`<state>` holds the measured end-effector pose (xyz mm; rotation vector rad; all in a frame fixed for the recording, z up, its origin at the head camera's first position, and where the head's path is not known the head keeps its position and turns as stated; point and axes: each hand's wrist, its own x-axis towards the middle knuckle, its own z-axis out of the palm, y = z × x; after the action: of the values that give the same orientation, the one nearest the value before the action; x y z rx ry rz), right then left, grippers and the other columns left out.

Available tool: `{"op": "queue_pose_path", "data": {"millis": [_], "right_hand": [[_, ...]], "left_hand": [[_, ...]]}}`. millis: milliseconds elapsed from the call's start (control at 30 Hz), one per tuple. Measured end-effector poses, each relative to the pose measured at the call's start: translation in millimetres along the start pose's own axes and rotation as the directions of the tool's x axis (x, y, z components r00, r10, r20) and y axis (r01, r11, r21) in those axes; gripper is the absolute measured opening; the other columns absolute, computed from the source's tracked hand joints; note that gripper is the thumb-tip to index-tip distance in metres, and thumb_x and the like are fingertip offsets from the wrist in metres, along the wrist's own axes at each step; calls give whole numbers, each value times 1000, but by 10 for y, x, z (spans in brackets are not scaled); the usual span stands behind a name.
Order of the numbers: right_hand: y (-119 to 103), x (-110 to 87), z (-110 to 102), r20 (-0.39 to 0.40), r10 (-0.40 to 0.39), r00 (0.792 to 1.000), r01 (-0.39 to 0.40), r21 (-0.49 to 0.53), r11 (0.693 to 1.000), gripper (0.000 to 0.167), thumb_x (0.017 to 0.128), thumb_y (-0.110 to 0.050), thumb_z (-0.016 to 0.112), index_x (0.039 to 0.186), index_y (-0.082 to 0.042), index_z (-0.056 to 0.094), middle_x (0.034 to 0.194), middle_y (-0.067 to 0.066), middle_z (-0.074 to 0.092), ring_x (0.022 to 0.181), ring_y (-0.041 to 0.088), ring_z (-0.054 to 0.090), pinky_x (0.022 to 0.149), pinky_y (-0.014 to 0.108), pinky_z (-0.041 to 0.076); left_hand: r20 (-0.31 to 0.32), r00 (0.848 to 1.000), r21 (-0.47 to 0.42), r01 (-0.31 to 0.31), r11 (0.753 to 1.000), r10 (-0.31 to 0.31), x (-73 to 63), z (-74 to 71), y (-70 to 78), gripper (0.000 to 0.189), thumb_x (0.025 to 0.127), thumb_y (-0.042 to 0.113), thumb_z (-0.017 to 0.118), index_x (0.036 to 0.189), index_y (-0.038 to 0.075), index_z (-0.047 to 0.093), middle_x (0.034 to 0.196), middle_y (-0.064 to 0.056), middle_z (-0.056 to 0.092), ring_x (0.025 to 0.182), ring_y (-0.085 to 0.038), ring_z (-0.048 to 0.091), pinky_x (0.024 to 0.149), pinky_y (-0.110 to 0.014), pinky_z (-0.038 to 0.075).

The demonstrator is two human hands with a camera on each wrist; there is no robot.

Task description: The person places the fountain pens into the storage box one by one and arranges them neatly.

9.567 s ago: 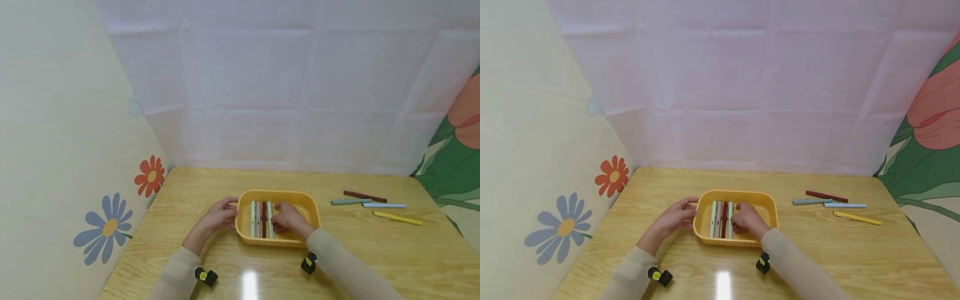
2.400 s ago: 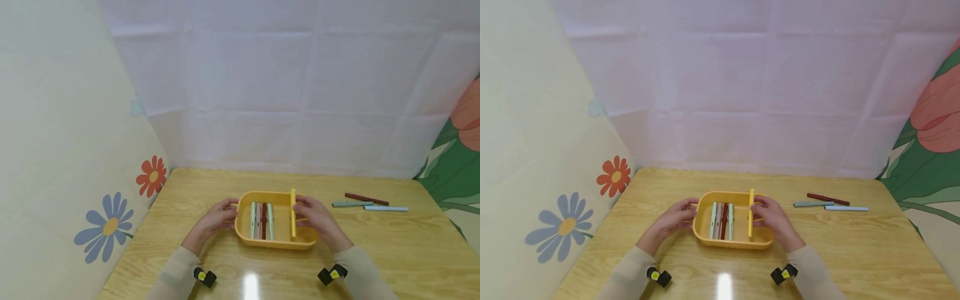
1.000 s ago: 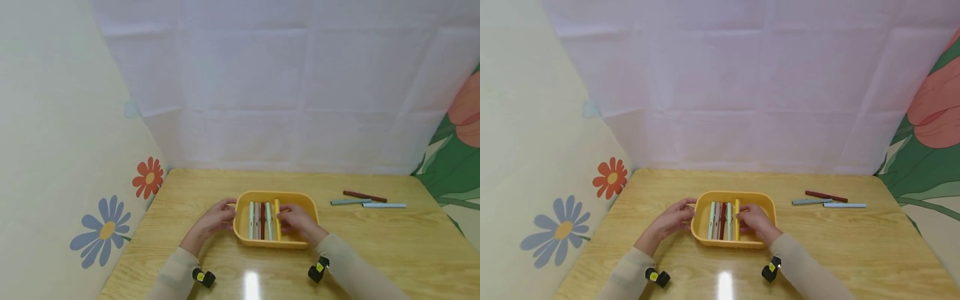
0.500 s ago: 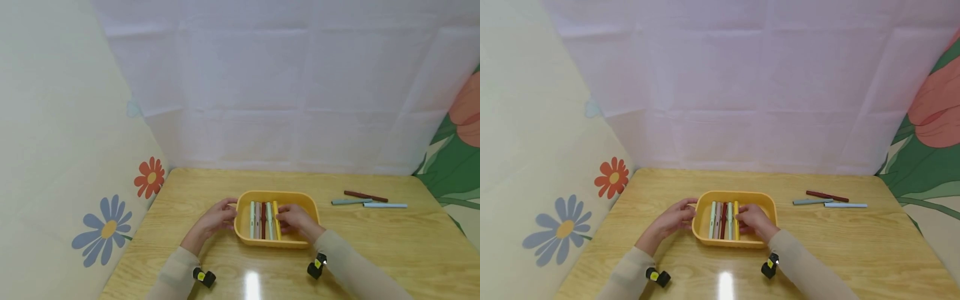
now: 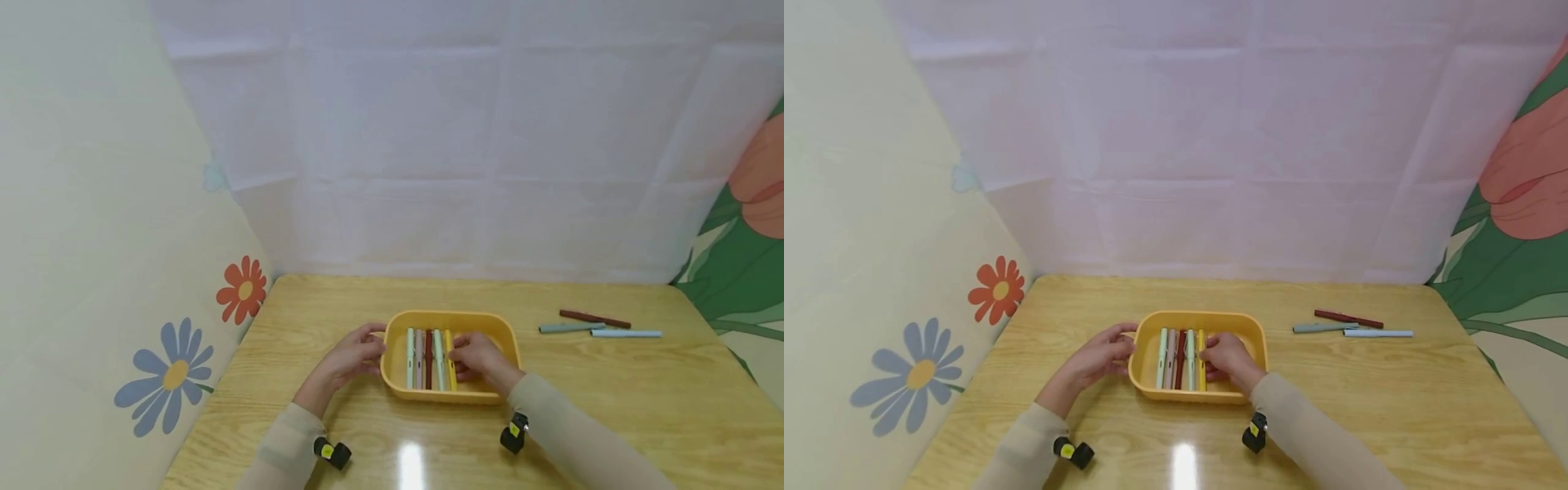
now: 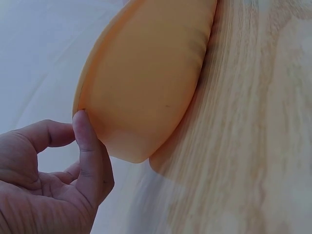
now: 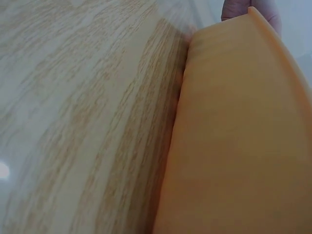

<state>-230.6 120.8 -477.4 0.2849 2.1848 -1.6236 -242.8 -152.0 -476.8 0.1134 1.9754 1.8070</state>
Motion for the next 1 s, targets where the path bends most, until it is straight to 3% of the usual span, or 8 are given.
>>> {"op": "queue_pose_path", "data": {"millis": [467,667,867,1000], "right_hand": [[-5,12,19,-39,9,999,-10,-7,1000,39,96,2,57,135,4,51,85,15,65,62,18,63,57,30,59],[-6,-7,32,-15,-19,1000,19,-6,1000,42,95,3,56,137,5,51,86,17,65,63,19,63,58,30,59],[14,-40,7,-12,-109,994,107,-123,987,50,89,3,57,139,2,51,82,12,63,64,19,58,55,28,51],[26,-126,-114,47,-222,974,227,-246,943,43,93,-3,61,135,0,56,97,10,64,77,19,61,63,32,53]], "left_hand": [[-11,1000,-4,-2,1000,2,15,-7,3,56,94,6,57,147,-1,40,102,-12,56,81,-17,61,65,-29,57],[-13,1000,0,-3,1000,3,0,-26,-4,56,95,5,57,147,-1,40,103,-12,56,82,-17,61,65,-29,57],[-20,1000,1,-2,1000,2,-14,-29,-14,56,94,6,58,147,-1,40,104,-13,56,83,-18,61,66,-30,57],[-17,1000,-8,-2,1000,2,-12,-16,-31,55,94,5,57,146,-1,41,102,-12,56,81,-18,61,65,-30,57]]}}
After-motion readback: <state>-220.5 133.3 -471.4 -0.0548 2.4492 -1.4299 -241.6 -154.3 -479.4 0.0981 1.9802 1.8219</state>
